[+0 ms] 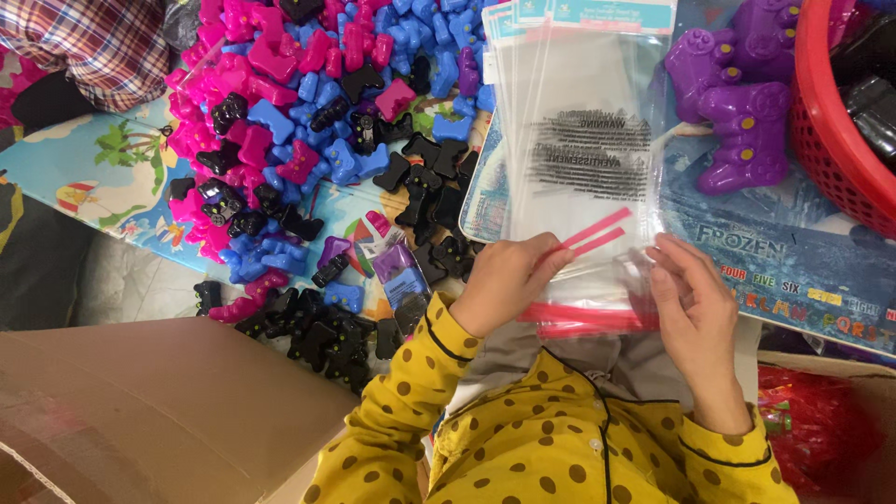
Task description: The person sits on the floor and packs colorful plastic toy game controllers into a clear zip-lock bag one at a time, taking each controller from a red basket or the surrounding pile, pressing it into the bag, and smoothing the plastic. The bag gradually fills with purple, blue, black, and pink controllers.
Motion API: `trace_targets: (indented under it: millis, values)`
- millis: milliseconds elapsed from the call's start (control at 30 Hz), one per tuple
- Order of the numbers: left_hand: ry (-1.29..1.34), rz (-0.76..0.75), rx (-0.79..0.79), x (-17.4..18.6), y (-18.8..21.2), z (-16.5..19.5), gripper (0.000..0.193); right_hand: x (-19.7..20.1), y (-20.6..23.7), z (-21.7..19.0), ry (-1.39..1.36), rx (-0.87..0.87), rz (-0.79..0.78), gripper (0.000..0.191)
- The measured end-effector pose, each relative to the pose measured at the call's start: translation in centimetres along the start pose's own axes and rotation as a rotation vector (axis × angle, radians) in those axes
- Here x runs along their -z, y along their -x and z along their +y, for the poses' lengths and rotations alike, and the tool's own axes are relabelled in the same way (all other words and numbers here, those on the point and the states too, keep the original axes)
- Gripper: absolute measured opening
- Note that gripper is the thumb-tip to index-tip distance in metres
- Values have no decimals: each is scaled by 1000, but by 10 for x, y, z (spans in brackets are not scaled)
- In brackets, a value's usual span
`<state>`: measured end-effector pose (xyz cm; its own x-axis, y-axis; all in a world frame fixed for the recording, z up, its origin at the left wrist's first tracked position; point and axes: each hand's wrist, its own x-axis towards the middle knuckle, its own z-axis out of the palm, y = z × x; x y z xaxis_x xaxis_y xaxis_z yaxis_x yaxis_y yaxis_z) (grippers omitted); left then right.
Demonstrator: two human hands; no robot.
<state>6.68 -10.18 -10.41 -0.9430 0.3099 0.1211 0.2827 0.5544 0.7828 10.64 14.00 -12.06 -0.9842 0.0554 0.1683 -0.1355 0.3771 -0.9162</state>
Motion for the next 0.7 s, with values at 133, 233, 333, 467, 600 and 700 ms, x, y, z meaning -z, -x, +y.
trace_targets:
  millis: [133, 233, 333, 467, 600, 700]
  values:
    - [262, -152, 36, 1, 1, -3, 24, 1, 1, 3, -82, 21, 6, 37]
    - [321, -53, -35, -6, 0, -1, 23, 1, 2, 3, -92, 30, 34, 39]
    - [369, -87, 67, -14, 1, 1, 27, 4, 4, 4, -68, 50, 56, 39]
    - [388, -90, 72, -23, 2, 3, 25, 10, 8, 3, -30, 62, 37, 42]
    - [465, -92, 105, -31, 3, 2, 24, 6, 9, 3, -57, 54, 44, 46]
    - [538, -93, 158, -40, 4, 2, 21, 0, 8, 3, -54, 57, 38, 54]
